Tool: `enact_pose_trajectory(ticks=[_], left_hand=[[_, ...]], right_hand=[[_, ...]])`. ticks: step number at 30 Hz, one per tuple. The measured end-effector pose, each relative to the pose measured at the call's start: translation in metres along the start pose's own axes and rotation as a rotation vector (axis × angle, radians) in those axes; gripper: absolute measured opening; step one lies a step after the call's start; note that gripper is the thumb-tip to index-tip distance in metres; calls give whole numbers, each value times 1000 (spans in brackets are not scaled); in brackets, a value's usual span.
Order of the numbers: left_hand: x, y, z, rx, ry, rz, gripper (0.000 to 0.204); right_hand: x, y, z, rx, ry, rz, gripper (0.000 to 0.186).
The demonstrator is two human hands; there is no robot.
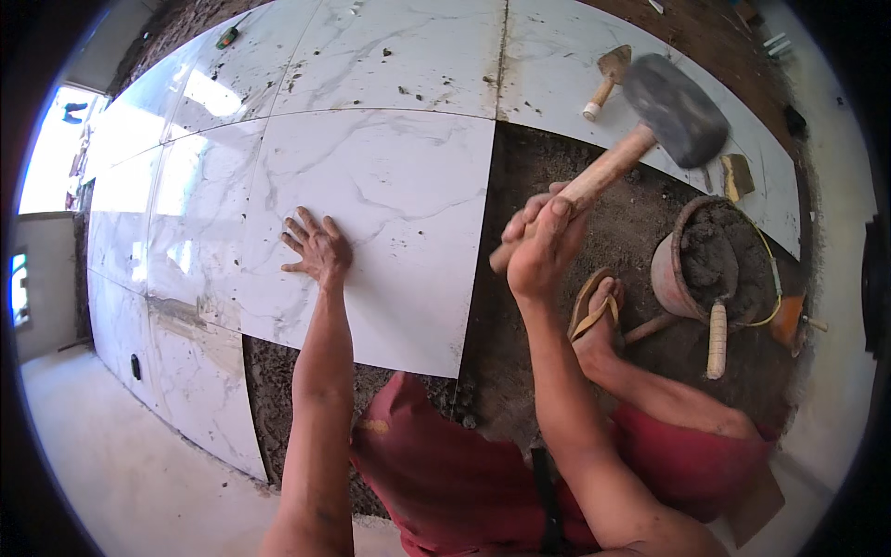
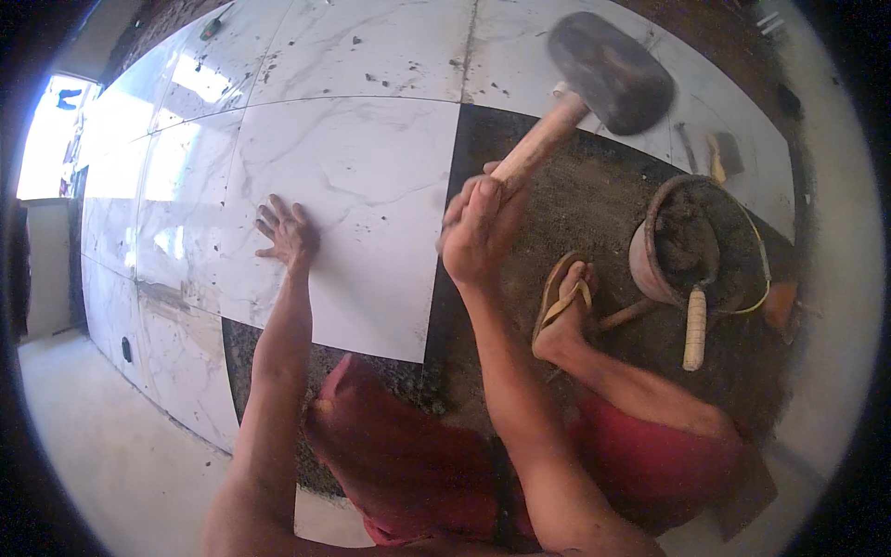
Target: The person spreads cement on the floor using a trowel, then places a white marble-patterned tile and taps it into place with a rubber mallet. The person repeats this process for multiple tiles, adjusting their position and ensuring alignment.
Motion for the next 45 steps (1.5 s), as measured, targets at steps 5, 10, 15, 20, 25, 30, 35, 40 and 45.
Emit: enact_pose_trajectory(ticks=[5, 10, 15, 20, 25, 30, 35, 40, 45], left_hand=[[3, 0, 3, -26, -13, -10, 61], [2, 1, 4, -40, 5, -7, 61], [-1, 3, 5, -37, 0, -35, 60], [-11, 4, -13, -58, -16, -21, 62], [-2, 0, 8, -42, -32, -59, 62], [-4, 2, -9, -33, -30, 8, 61], [12, 3, -16, 50, -51, 112, 63], [20, 6, -10, 101, -96, 99, 63], [6, 8, -18, 77, -69, 58, 64]], right_hand=[[51, -11, 39, 121, 76, -101, 37], [70, -21, 35, -218, -138, -117, 40], [86, -11, 111, 29, -1070, -540, 38], [121, -7, 22, -287, -685, -454, 37], [91, 2, 119, -6, -1170, -638, 42], [76, -14, 15, -60, -495, -592, 32], [9, -20, -33, 163, 11, -371, 44], [-75, -17, -25, 214, -553, -545, 28], [-100, -121, 0, -429, -1283, -1486, 30]])
Point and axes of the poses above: each hand's wrist, its own y-axis towards the middle knuckle, its own x-axis out of the palm, z = x × y, the point moved 4 cm from there along y, towards the middle knuckle, and after that the axes turned 14 degrees about -y, right-handed, at the moved point
